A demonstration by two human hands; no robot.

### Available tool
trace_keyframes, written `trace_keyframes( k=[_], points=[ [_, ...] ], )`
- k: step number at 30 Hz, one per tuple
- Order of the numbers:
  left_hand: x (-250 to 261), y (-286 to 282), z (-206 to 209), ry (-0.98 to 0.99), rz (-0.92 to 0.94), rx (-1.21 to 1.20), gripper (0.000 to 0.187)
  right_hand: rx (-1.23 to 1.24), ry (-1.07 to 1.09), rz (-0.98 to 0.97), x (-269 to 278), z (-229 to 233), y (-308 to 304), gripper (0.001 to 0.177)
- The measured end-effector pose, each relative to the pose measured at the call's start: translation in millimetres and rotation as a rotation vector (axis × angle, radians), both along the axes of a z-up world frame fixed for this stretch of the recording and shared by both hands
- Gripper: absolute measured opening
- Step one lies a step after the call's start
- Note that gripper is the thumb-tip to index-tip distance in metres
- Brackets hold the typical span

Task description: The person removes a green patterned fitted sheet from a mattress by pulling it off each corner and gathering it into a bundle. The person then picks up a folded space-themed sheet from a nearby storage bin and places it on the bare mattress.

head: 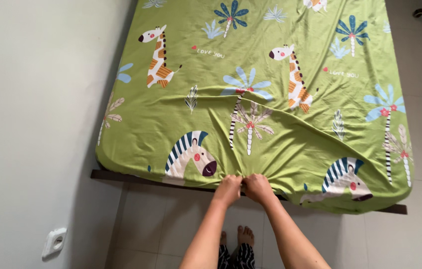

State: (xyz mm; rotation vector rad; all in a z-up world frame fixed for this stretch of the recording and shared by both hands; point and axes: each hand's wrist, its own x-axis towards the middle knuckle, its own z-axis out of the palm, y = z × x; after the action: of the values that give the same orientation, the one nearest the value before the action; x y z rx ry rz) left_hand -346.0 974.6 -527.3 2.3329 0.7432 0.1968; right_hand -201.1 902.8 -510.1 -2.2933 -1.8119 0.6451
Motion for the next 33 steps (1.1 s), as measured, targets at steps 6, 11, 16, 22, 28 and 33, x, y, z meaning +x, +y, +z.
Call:
trace_keyframes(
  k=[6, 11, 16, 22, 28, 33],
  points=[
    [-7, 17, 12, -0.049, -0.090, -0.110, 0.014, -0.097, -0.001, 0.052, -5, 27, -2, 0.016],
    [-12, 12, 18, -0.038, -0.117, -0.102, 0.015, -0.037, -0.008, 0.033, -12, 35, -13, 0.014],
    [-20, 3, 26, -0.064, -0.110, -0.057, 0.014, -0.027, -0.016, 0.051, -20, 41, -19, 0.013],
    [-34, -12, 37, -0.093, -0.094, -0.069, 0.013, 0.068, 0.010, 0.038, -27, 26, -36, 0.016],
    [-38, -17, 41, -0.041, -0.077, -0.124, 0.013, -0.258, 0.075, 0.009, -23, -9, -32, 0.020],
    [-35, -4, 48, -0.003, -0.099, -0.192, 0.015, -0.046, 0.089, 0.140, -17, 10, -21, 0.012]
  ],
)
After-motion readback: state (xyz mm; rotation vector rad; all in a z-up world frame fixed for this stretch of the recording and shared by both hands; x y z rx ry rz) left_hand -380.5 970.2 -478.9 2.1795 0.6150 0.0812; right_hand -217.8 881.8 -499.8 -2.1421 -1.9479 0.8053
